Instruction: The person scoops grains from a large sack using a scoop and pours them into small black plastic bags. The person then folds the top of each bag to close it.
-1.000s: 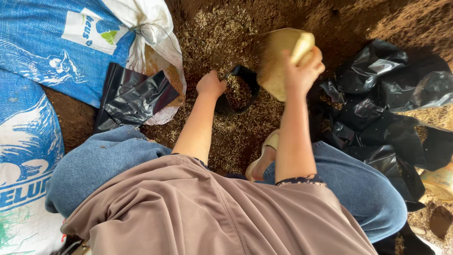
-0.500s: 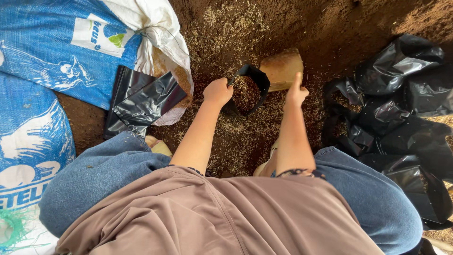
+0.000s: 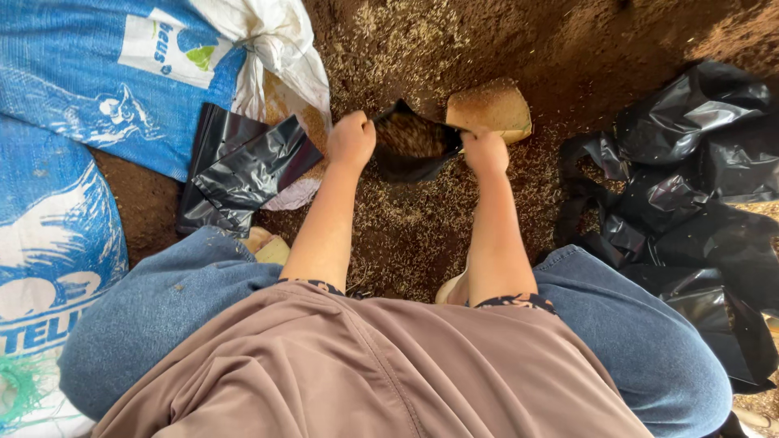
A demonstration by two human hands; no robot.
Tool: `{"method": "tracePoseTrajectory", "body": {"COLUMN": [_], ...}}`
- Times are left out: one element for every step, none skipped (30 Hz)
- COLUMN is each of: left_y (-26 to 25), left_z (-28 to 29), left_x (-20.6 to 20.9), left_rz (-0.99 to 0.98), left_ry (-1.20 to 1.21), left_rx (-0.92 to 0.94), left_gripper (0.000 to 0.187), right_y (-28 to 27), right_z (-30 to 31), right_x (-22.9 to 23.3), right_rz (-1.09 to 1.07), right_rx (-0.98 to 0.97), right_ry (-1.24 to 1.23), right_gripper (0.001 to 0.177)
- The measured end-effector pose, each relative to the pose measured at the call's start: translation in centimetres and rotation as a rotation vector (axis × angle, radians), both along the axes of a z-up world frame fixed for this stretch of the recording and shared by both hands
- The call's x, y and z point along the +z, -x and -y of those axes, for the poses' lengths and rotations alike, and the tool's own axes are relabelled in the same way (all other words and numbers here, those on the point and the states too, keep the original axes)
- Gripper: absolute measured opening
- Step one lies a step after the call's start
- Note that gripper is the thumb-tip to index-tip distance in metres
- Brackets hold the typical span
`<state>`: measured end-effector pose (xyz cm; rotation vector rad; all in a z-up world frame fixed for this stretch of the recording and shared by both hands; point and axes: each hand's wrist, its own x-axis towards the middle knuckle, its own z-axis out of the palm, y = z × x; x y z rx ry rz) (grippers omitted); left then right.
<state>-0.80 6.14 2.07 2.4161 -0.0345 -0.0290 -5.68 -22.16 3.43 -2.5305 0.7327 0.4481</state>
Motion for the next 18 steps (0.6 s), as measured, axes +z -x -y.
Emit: {"method": "tracePoseTrajectory", "body": {"left_y": [-0.3, -0.9, -1.2, -0.9, -0.5, -0.8, -1.0, -0.3, 0.5, 1.0, 1.7, 1.7, 1.3, 1.3, 1.4, 1.2, 1.2, 0.8], "left_z": [-0.1, 0.0, 0.1, 0.3, 0.5, 0.8, 0.9, 0.8, 0.5, 0.4, 0.2, 0.2, 0.3, 0.2, 0.2, 0.2, 0.4, 0.5], "left_x": [-0.3, -0.5, -0.7, -1.2, -1.6, -1.9, -2.1, -2.6, -3.2, -3.6, -4.0, -4.2, -4.4, -4.7, -5.0, -5.1, -5.1, -4.9], "left_rz": [-0.003, -0.003, -0.003, -0.037, -0.072, -0.097, -0.14, -0.198, -0.256, -0.28, -0.303, -0.318, -0.323, -0.337, -0.351, -0.344, -0.338, -0.326], "left_ry": [-0.002, -0.008, -0.014, 0.004, 0.022, 0.042, 0.085, 0.126, 0.166, 0.213, 0.26, 0.306, 0.325, 0.34, 0.354, 0.378, 0.402, 0.425], "left_rx": [-0.004, -0.014, -0.023, -0.024, -0.025, -0.022, -0.001, 0.024, 0.051, 0.063, 0.075, 0.087, 0.094, 0.107, 0.12, 0.128, 0.136, 0.142], "left_gripper": [0.022, 0.022, 0.022, 0.025, 0.028, 0.031, 0.037, 0.044, 0.051, 0.055, 0.058, 0.062, 0.062, 0.063, 0.064, 0.066, 0.068, 0.07], "right_y": [-0.3, -0.5, -0.8, -0.3, 0.4, 0.5, 0.5, 1.4, 2.8, 3.7, 5.2, 6.4, 7.6, 9.1, 10.6, 11.7, 13.0, 13.8], "right_z": [0.2, 0.2, 0.3, 0.6, 0.8, 0.9, 1.1, 1.3, 1.2, 1.3, 0.9, 0.1, -0.4, -1.4, -2.6, -4.0, -5.4, -7.1], "right_x": [-0.3, -0.9, -1.8, -2.9, -4.2, -5.5, -6.8, -8.2, -9.6, -10.6, -11.6, -12.6, -13.4, -14.1, -14.8, -15.2, -15.3, -15.3], "right_rz": [-0.012, 0.041, 0.094, 0.139, 0.272, 0.415, 0.557, 0.545, 0.527, 0.517, 0.419, 0.327, 0.234, 0.281, 0.326, 0.268, 0.211, 0.313], "right_rx": [-0.054, -0.06, -0.066, -0.08, -0.084, -0.082, -0.079, -0.224, -0.368, -0.507, -0.41, -0.311, -0.211, -0.092, 0.031, 0.042, 0.053, 0.156], "right_ry": [-0.035, -0.035, -0.035, -0.031, -0.12, -0.205, -0.289, -0.404, -0.515, -0.621, -0.449, -0.282, -0.115, -0.036, 0.042, 0.016, -0.009, 0.061], "right_gripper": [0.042, 0.043, 0.044, 0.045, 0.047, 0.05, 0.053, 0.055, 0.057, 0.06, 0.061, 0.063, 0.065, 0.068, 0.074, 0.08, 0.087, 0.09]}}
